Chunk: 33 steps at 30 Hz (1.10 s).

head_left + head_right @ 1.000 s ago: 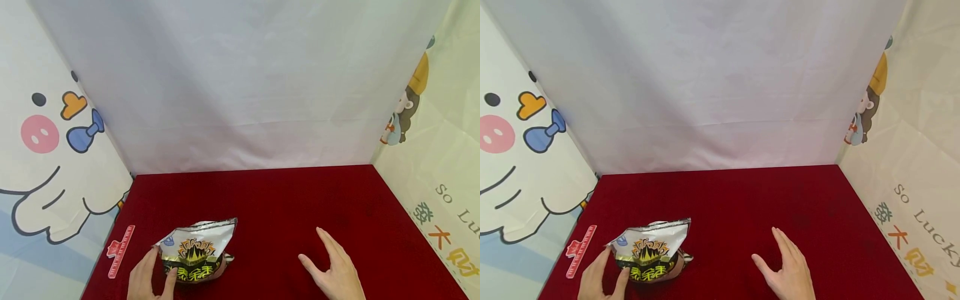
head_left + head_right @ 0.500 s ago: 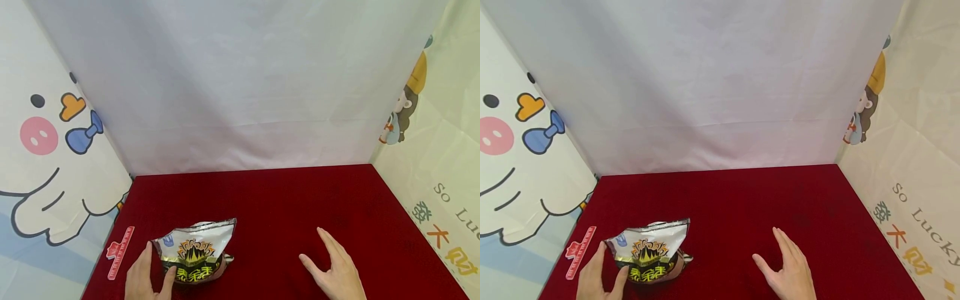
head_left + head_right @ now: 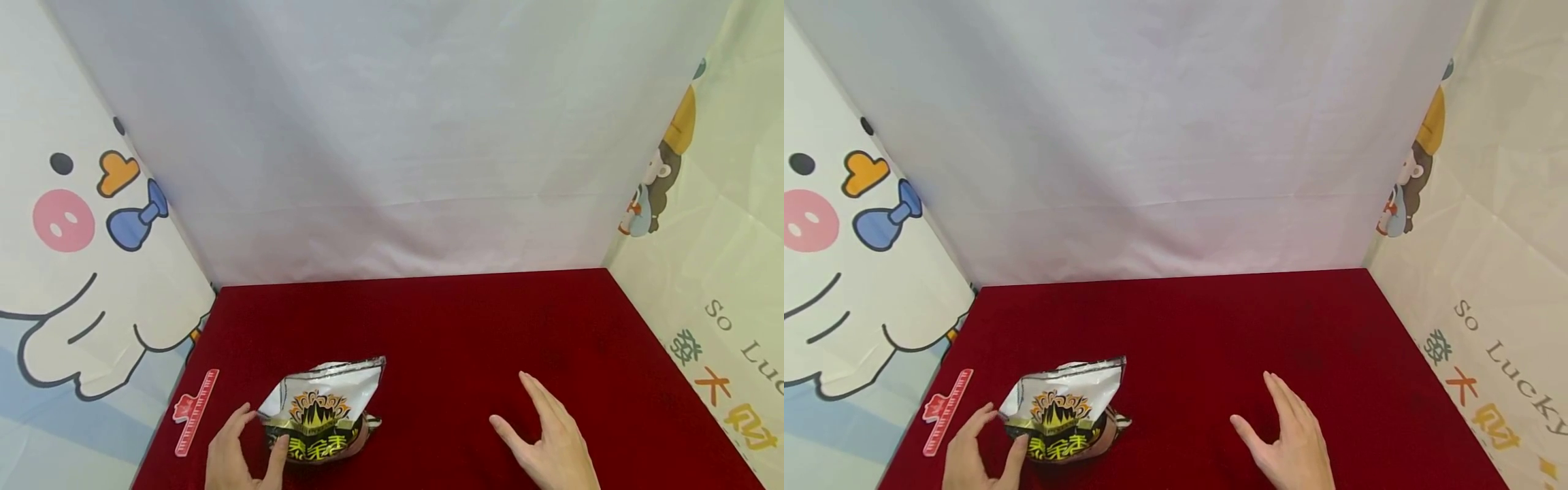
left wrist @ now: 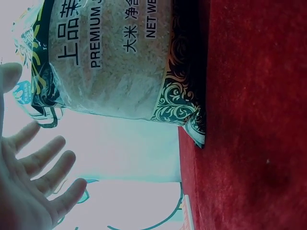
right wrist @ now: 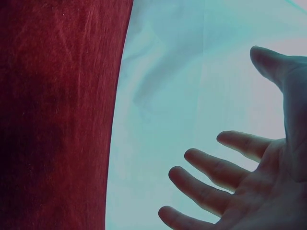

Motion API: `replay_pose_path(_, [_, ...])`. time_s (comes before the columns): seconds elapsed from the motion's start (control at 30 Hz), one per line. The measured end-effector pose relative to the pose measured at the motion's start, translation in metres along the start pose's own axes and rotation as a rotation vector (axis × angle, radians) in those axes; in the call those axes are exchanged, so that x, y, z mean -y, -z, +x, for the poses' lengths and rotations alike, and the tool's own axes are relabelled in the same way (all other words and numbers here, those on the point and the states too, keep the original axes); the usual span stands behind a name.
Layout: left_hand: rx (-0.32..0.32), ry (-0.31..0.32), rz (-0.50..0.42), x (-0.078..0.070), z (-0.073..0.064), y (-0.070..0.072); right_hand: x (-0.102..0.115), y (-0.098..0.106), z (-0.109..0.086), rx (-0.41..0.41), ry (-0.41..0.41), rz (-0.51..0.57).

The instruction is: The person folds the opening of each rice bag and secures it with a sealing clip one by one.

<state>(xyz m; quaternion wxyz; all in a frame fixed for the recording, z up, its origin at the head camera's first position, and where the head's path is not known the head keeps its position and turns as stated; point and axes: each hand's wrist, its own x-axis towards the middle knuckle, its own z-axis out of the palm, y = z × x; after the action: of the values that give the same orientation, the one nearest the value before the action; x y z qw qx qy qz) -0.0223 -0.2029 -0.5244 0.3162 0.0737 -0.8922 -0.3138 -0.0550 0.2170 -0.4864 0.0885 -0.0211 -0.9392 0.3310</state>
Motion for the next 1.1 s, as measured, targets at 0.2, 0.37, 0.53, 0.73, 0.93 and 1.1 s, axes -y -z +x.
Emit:
replay_pose_path(0.2, [-0.072,-0.115,-0.021,0.005,0.0,-0.002,0.001,-0.001,0.001,0.021,-0.004,-0.008])
replay_pose_path(0.37, [-0.022,-0.148,0.029,0.01,0.001,-0.006,0.0,-0.002,0.001,0.018,-0.009,-0.011])
replay_pose_path(0.53, [-0.009,-0.158,0.04,0.012,0.001,-0.007,-0.001,-0.001,0.0,0.008,-0.01,-0.014])
replay_pose_path(0.73, [-0.012,-0.146,0.052,0.012,0.005,-0.004,-0.002,0.001,0.0,0.008,-0.008,-0.027])
replay_pose_path(0.93, [0.025,-0.112,0.085,0.009,0.007,0.0,-0.003,0.002,0.001,0.013,-0.012,-0.033])
replay_pose_path(1.1, [0.062,-0.076,0.122,0.005,0.008,0.003,-0.003,0.004,0.002,0.007,-0.008,-0.038])
